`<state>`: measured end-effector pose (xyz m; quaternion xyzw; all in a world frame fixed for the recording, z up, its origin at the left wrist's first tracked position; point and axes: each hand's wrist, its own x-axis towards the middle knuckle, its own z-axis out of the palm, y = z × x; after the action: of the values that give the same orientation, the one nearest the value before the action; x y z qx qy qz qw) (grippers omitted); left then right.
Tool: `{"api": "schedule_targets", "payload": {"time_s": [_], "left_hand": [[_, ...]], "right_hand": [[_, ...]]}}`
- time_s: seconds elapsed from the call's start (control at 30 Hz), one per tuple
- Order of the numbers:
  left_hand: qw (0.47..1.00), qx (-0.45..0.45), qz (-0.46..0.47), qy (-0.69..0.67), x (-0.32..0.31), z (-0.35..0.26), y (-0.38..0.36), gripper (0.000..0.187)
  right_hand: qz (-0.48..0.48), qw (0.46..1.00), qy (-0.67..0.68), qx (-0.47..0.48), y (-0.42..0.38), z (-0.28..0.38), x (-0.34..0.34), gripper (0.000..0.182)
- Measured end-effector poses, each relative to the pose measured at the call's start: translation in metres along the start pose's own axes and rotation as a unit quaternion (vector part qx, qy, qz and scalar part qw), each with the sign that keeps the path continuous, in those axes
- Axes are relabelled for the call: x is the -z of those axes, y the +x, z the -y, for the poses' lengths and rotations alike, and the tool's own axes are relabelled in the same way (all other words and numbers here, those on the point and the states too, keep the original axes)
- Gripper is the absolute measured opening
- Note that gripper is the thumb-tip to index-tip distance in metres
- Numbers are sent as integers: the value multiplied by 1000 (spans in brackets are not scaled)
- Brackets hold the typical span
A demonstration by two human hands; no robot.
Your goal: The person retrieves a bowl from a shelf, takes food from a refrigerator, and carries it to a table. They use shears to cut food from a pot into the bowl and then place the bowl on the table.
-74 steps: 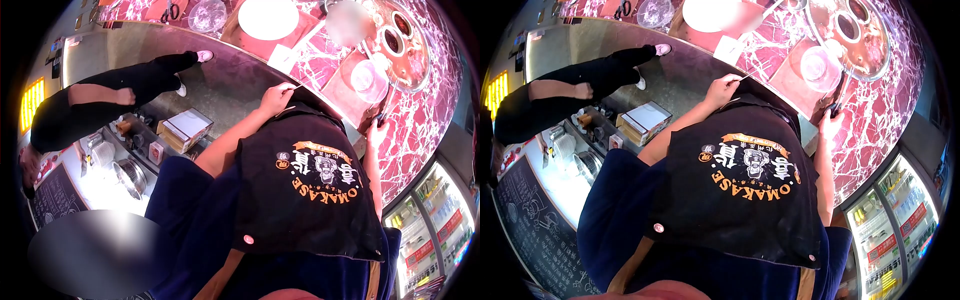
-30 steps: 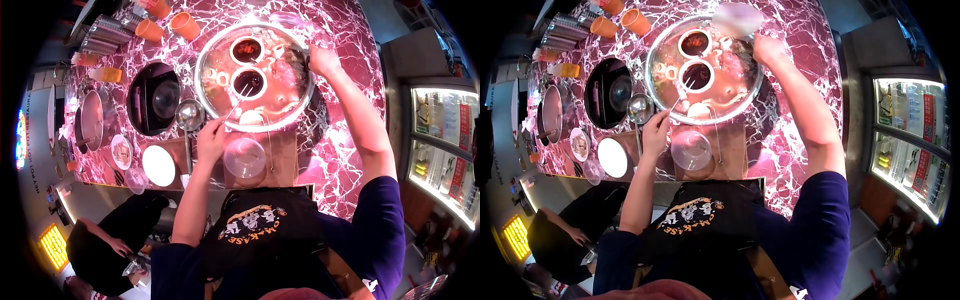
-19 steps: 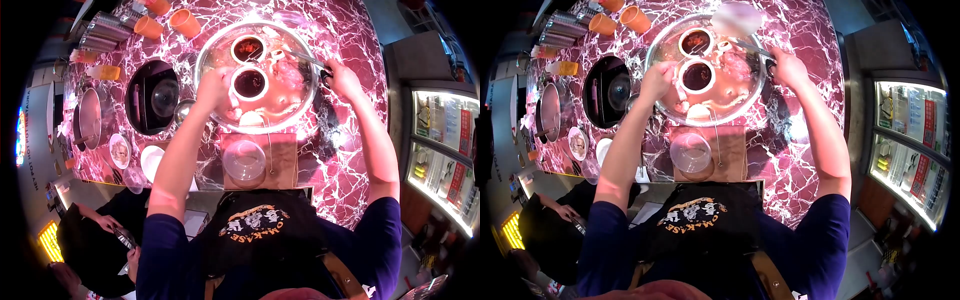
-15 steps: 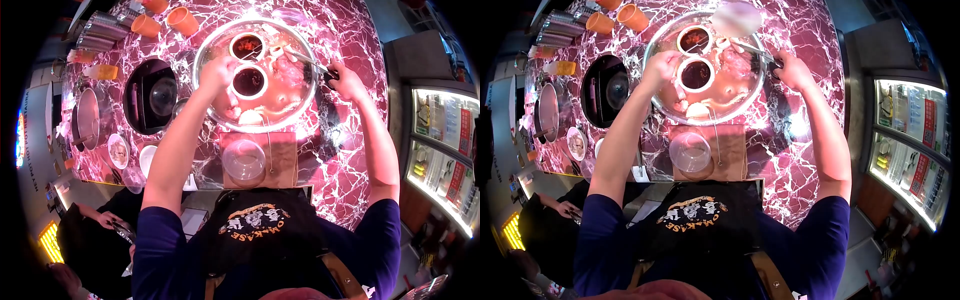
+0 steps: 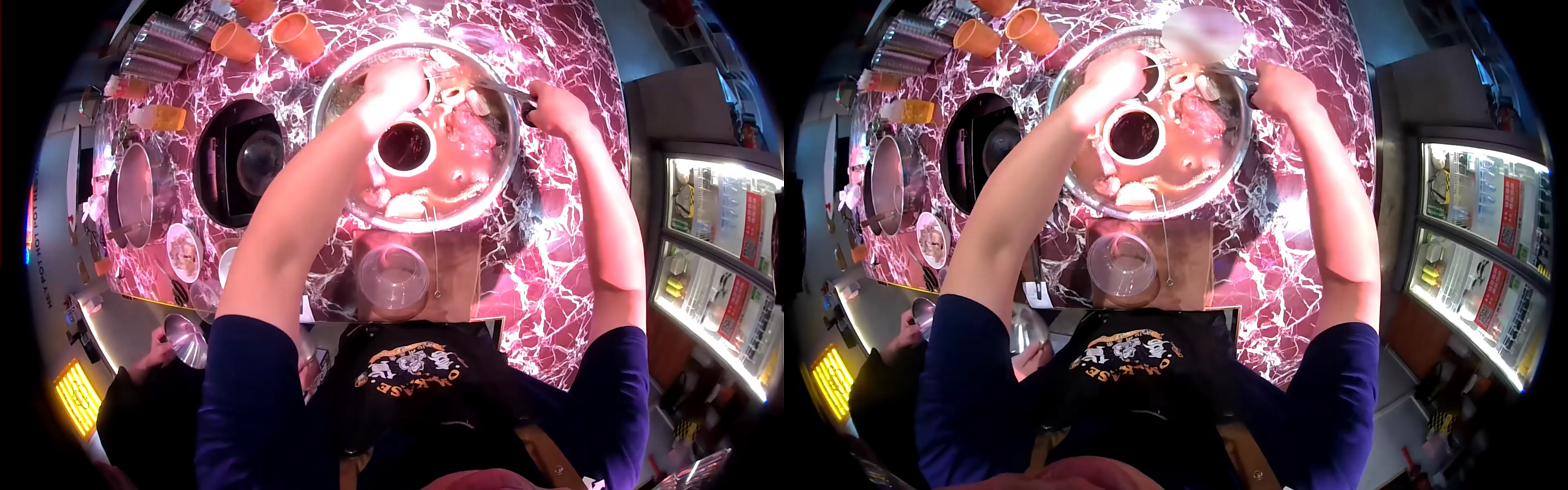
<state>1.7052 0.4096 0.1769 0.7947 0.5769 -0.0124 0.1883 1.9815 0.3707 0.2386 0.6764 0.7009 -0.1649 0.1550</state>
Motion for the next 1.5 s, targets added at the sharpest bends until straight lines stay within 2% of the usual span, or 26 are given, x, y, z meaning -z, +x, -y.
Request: {"api": "schedule_targets", "payload": {"time_s": [0.03,0.1,0.17,0.27,0.33,0.37,0.47,0.57,0.63,0.7,0.83,0.87,0.97,1.0,1.03,1.07,1.13,1.23,1.37,1.43,1.5], "left_hand": [[1000,2,-2,-1,4,-11,6,27],[995,43,61,72,17,-31,13,26],[995,20,59,82,5,-29,20,26],[998,7,49,44,-9,-14,26,25],[995,-77,68,19,-17,1,23,25],[994,-77,69,19,-21,2,21,25],[995,1,87,-57,-14,-6,1,28],[991,54,105,-63,-18,-14,-8,29],[991,69,95,-64,-22,-17,-16,30],[987,82,114,-81,-23,-20,-22,31],[989,88,98,-70,-14,-35,-43,33],[990,90,85,-74,-16,-36,-49,32],[989,91,55,-107,-37,-30,-63,27],[987,98,18,-127,-43,-26,-69,26],[983,106,-19,-147,-44,-24,-77,26],[987,76,-30,-139,-44,-19,-85,26],[984,89,-31,-153,-43,-12,-100,26],[980,83,-44,-174,-38,0,-121,24],[970,93,-86,-205,-36,19,-146,22],[969,51,-118,-210,-32,30,-157,23],[958,71,-97,-261,-25,38,-173,21]], "right_hand": [[2,1000,-16,-6,7,6,-1,38],[27,999,-27,-7,27,15,-15,41],[38,999,-4,32,36,15,-28,40],[45,998,26,28,22,5,-20,39],[34,997,49,54,15,-14,-26,37],[26,997,52,59,6,-18,-25,36],[18,995,58,74,-12,-28,-20,38],[46,995,76,52,-21,-35,-2,38],[-1,995,74,68,-28,-37,10,37],[-7,996,75,50,-26,-25,21,36],[107,994,-25,7,10,13,26,56],[123,991,-50,-26,26,34,14,54],[82,996,-18,10,62,35,-34,50],[58,998,-5,6,65,31,-46,49],[35,999,7,2,59,31,-48,48],[36,999,3,5,53,29,-49,48],[-34,998,58,-9,36,23,-52,48],[-85,992,88,8,28,11,-56,49],[-95,992,83,27,21,10,-53,46],[-91,992,82,38,19,9,-52,46],[-86,992,78,46,16,4,-52,46]]}}
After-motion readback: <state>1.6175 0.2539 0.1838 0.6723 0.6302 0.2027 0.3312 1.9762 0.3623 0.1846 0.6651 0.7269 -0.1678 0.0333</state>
